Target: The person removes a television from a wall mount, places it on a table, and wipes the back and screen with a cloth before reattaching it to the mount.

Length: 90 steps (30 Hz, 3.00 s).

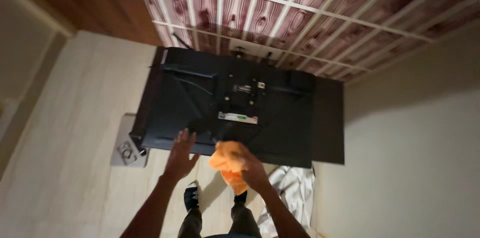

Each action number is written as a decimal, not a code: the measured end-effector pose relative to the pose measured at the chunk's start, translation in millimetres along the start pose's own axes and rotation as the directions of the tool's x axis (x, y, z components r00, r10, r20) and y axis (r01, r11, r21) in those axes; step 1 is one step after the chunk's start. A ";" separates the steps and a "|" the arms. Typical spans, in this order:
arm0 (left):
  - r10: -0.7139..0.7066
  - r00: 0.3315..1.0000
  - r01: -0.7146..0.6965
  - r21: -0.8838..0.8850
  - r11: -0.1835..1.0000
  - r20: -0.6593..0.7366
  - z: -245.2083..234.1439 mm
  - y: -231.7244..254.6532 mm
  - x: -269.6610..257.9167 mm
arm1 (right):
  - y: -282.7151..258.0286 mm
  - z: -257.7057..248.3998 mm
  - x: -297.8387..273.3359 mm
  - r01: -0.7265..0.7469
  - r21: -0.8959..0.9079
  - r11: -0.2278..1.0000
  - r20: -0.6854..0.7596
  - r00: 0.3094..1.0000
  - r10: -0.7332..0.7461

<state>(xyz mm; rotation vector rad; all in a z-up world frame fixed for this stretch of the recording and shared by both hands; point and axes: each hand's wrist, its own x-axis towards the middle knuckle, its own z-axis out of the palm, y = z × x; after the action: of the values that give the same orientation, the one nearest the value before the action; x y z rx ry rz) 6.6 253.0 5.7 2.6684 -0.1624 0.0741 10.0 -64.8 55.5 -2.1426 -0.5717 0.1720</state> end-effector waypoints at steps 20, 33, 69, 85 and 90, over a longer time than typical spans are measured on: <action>0.017 0.999 -0.020 0.108 0.994 0.030 3.2 -6.1 6.2 | 141.3 -38.0 -77.3 -0.704 -0.157 0.693 -0.748 0.543 0.382; -0.003 0.995 -0.010 0.127 0.992 0.101 -10.6 -1.3 6.4 | 50.3 39.7 -27.8 -0.572 0.224 0.789 -0.728 0.441 0.525; -0.070 0.875 0.035 0.080 0.996 0.480 -34.8 -21.9 23.6 | 43.5 -9.1 -38.4 -0.896 -0.120 0.426 -0.696 0.383 0.608; -0.018 0.884 0.026 -0.011 1.000 0.467 -48.5 -23.0 25.5 | -65.4 97.7 18.4 -0.731 -0.318 0.604 -0.408 0.680 0.609; 0.140 0.884 -0.049 -0.210 0.976 0.446 -75.2 -21.4 3.4 | -64.9 129.3 29.8 -0.658 -0.308 0.688 -0.273 0.753 0.598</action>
<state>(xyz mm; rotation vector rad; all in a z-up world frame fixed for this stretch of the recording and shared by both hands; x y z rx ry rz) 10.8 305.6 63.5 2.4353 -0.4285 -0.5228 -27.4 76.2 32.4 -2.6472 0.2890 0.2881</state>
